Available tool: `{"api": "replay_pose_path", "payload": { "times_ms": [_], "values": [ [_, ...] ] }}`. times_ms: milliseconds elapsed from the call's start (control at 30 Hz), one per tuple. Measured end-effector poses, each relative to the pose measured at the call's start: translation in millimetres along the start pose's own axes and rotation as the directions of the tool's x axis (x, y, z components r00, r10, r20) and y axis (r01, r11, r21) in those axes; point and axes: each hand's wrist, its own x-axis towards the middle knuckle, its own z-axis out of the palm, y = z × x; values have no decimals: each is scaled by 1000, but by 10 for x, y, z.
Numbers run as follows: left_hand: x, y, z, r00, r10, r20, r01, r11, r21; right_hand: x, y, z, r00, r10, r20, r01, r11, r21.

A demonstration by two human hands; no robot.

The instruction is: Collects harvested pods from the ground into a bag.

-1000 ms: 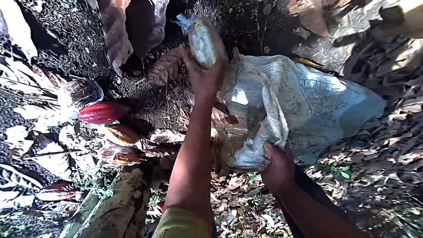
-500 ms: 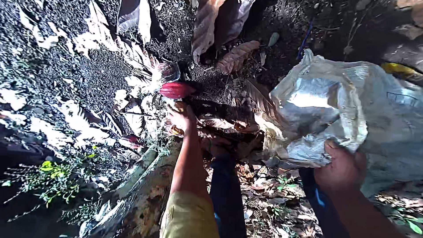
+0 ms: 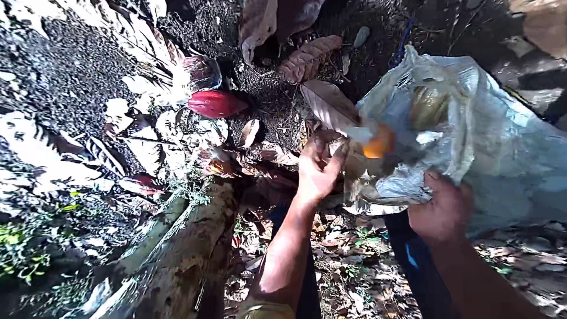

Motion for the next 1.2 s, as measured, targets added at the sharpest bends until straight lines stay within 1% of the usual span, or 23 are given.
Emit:
{"api": "replay_pose_path", "payload": {
  "times_ms": [33,100,200,233,300,400,467,533,567,633,667,700,767,800,833,867,900,933,967,1000,1067,1133,1200],
  "values": [
    [18,-120,-127,1000,-20,-10,21,995,97,13,-2,27,1000,6,-5,-6,1000,-4],
    [-40,-446,-606,962,-98,-255,179,931,318,-20,-12,35,999,24,-29,-24,1000,-5],
    [84,-981,-1577,737,-38,-675,500,702,507,-20,-5,51,1000,22,-13,-22,999,-29],
    [133,-1122,-1863,657,-61,-751,616,617,489,-27,11,43,1000,21,-8,-21,999,-39],
    [172,-1377,-2285,539,-244,-806,795,463,392,-59,32,28,999,36,-10,-36,997,-67],
    [335,-1415,-2426,427,-452,-783,873,432,226,-51,17,86,999,42,-28,-44,998,-50],
    [310,-1465,-2369,424,-434,-795,867,448,218,-56,9,103,999,45,-25,-46,998,-38],
    [245,-1353,-2142,445,-300,-844,775,602,195,-58,40,98,999,47,-18,-47,998,-34],
    [221,-1259,-2005,453,-230,-861,664,732,154,-52,67,103,999,48,-8,-48,999,-27],
    [168,-963,-1597,485,-141,-863,425,900,92,-59,101,109,999,49,-5,-49,998,-30],
    [162,-779,-1320,521,-113,-846,309,949,64,-49,106,114,999,45,-4,-45,998,-31],
    [130,-607,-1003,600,-89,-795,203,978,43,-34,110,116,999,38,-3,-38,999,-32],
    [-40,-367,-369,828,-51,-558,96,994,51,-52,107,91,999,40,-15,-41,998,-39],
    [-121,-287,-109,932,-64,-358,93,993,67,-69,97,85,999,44,-15,-45,998,-46],
    [-118,-239,82,986,-79,-148,89,994,61,-63,88,99,999,41,-13,-42,998,-50],
    [-42,-218,170,994,-105,9,105,993,62,-47,79,132,999,38,-11,-39,998,-53],
    [52,-209,147,987,-147,59,142,987,78,-45,65,161,999,42,-15,-43,998,-56],
    [144,-213,32,985,-172,4,171,982,81,-55,49,169,999,47,-22,-48,997,-62],
    [266,-232,-132,973,-174,-150,186,980,71,-59,38,159,998,49,-31,-51,996,-69],
    [462,-280,-332,922,-147,-359,185,980,75,-54,40,138,999,44,-30,-46,996,-74],
    [938,-434,-865,722,-96,-685,223,970,99,-72,48,95,999,43,-29,-45,994,-96],
    [1422,-609,-1417,543,-136,-828,390,915,105,-70,62,64,999,50,6,-49,992,-113],
    [1766,-763,-1786,500,-246,-830,539,839,76,-64,59,45,998,62,18,-60,991,-119]
  ]
}}
